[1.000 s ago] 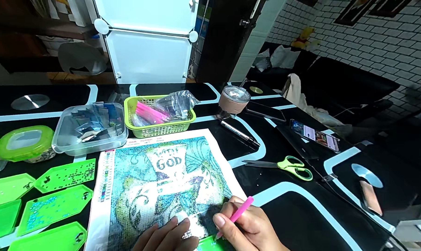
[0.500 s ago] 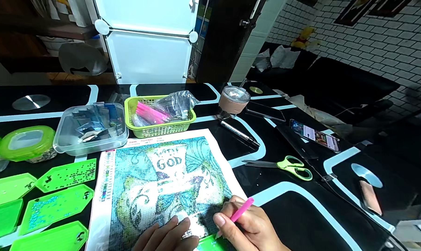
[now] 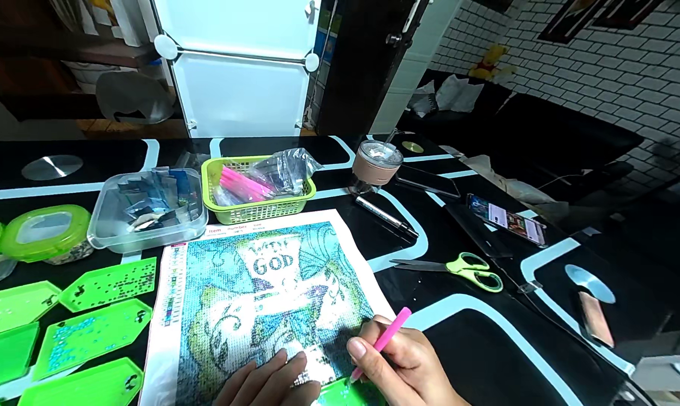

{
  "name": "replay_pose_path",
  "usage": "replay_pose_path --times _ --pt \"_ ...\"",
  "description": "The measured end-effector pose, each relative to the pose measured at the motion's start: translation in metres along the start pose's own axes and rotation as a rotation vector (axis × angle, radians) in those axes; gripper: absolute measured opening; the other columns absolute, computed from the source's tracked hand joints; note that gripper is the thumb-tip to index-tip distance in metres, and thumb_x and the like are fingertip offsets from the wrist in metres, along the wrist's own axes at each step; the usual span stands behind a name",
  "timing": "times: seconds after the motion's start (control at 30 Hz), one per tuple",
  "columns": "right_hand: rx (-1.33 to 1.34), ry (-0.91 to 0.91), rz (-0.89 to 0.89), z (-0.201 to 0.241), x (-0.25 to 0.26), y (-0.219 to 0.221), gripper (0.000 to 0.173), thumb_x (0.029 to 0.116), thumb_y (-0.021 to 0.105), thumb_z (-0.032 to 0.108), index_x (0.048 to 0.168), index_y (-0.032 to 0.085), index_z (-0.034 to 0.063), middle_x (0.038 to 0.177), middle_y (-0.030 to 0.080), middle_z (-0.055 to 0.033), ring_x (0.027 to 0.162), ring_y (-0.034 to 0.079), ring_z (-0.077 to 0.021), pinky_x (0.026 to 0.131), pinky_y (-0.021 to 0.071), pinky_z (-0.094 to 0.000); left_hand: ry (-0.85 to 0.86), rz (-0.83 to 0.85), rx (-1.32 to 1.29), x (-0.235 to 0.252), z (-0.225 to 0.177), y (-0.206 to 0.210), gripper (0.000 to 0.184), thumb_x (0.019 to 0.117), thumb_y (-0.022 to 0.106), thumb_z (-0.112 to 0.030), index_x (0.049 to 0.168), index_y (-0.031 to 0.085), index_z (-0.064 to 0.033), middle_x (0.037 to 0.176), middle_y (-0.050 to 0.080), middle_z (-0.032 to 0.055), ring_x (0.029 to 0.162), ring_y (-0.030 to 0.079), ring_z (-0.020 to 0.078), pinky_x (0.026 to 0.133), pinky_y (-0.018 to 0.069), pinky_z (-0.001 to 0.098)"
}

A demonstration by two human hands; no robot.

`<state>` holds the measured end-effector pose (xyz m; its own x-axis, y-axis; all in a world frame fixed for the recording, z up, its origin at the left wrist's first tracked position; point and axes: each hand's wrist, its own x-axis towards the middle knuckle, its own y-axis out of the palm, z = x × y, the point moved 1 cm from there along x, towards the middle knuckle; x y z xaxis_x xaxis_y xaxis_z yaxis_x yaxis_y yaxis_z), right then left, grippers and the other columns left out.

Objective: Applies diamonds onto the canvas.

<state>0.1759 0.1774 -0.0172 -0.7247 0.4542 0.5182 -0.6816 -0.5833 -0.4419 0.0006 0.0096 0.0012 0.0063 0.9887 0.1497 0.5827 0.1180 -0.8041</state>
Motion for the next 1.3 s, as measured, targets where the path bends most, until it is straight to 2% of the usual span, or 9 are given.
replay_pose_path --times 0.07,0.33,0.5,0.57,0.67,1.0,1.3 --pt "-0.054 -0.04 0.009 0.0 -0.001 0.001 0.031 0.1088 0.051 0.023 0.086 0.061 0.0049 0.067 0.059 -0.0045 0.065 0.057 -0.0079 0.074 0.0456 -0.0236 0.001 -0.001 0.0 0.0 0.0 0.0 0.044 0.0944 0.07 -0.043 0.124 0.073 -0.0104 0.138 0.066 0.0138 0.131 0.06 0.0365 0.108 0.0447 0.0553" --pt "-0.184 -0.148 0.021 0.004 -0.001 0.002 0.03 0.1079 0.052 0.022 0.084 0.062 0.0062 0.069 0.062 -0.0055 0.067 0.057 -0.0121 0.072 0.0417 -0.025 0.003 0.009 -0.011 0.0 0.0 -0.001 0.044 0.0951 0.069 -0.042 0.124 0.072 -0.0099 0.14 0.065 0.0144 0.131 0.06 0.0372 0.108 0.0441 0.0563" --pt "-0.08 -0.066 0.023 0.0 0.0 0.0 0.032 0.109 0.051 0.023 0.086 0.062 0.0044 0.068 0.061 -0.0051 0.066 0.06 -0.0087 0.073 0.0469 -0.0226 0.001 0.01 -0.024 0.0 0.0 -0.001 0.044 0.095 0.07 -0.042 0.125 0.072 -0.0097 0.139 0.066 0.0141 0.132 0.06 0.0374 0.109 0.0436 0.057" --pt "0.022 -0.012 0.005 -0.002 0.0 0.0 0.032 0.1091 0.052 0.023 0.086 0.061 0.0032 0.068 0.061 -0.0035 0.066 0.061 -0.0046 0.069 0.0509 -0.0192 0.002 0.014 -0.022 0.0 0.0 -0.002 0.044 0.0952 0.069 -0.042 0.125 0.072 -0.0096 0.14 0.065 0.0141 0.132 0.059 0.0375 0.109 0.0434 0.0573" --pt "0.08 0.01 -0.008 -0.001 0.001 0.0 0.032 0.1093 0.051 0.022 0.085 0.06 0.0031 0.068 0.061 -0.0025 0.066 0.06 -0.0021 0.066 0.0508 -0.0175 0.004 0.005 -0.018 0.0 0.0 -0.001 0.044 0.0951 0.069 -0.043 0.125 0.072 -0.0099 0.139 0.066 0.014 0.131 0.06 0.0373 0.108 0.0439 0.0571" --pt "0.03 -0.098 0.078 0.009 -0.002 0.007 0.03 0.1069 0.054 0.018 0.082 0.062 0.002 0.067 0.059 -0.0071 0.067 0.057 -0.0104 0.075 0.045 -0.0223 -0.001 0.002 -0.014 0.0 0.0 -0.001 0.044 0.0949 0.069 -0.042 0.124 0.073 -0.01 0.139 0.066 0.014 0.131 0.06 0.0373 0.108 0.0438 0.0576" --pt "-0.036 -0.156 0.095 0.01 -0.002 0.008 0.03 0.1066 0.054 0.018 0.082 0.063 0.0031 0.068 0.061 -0.0075 0.068 0.057 -0.013 0.075 0.0418 -0.0242 0.005 -0.004 -0.006 0.0 0.001 0.0 0.042 0.0942 0.071 -0.041 0.123 0.073 -0.0104 0.138 0.066 0.0141 0.131 0.06 0.0368 0.108 0.044 0.0559"
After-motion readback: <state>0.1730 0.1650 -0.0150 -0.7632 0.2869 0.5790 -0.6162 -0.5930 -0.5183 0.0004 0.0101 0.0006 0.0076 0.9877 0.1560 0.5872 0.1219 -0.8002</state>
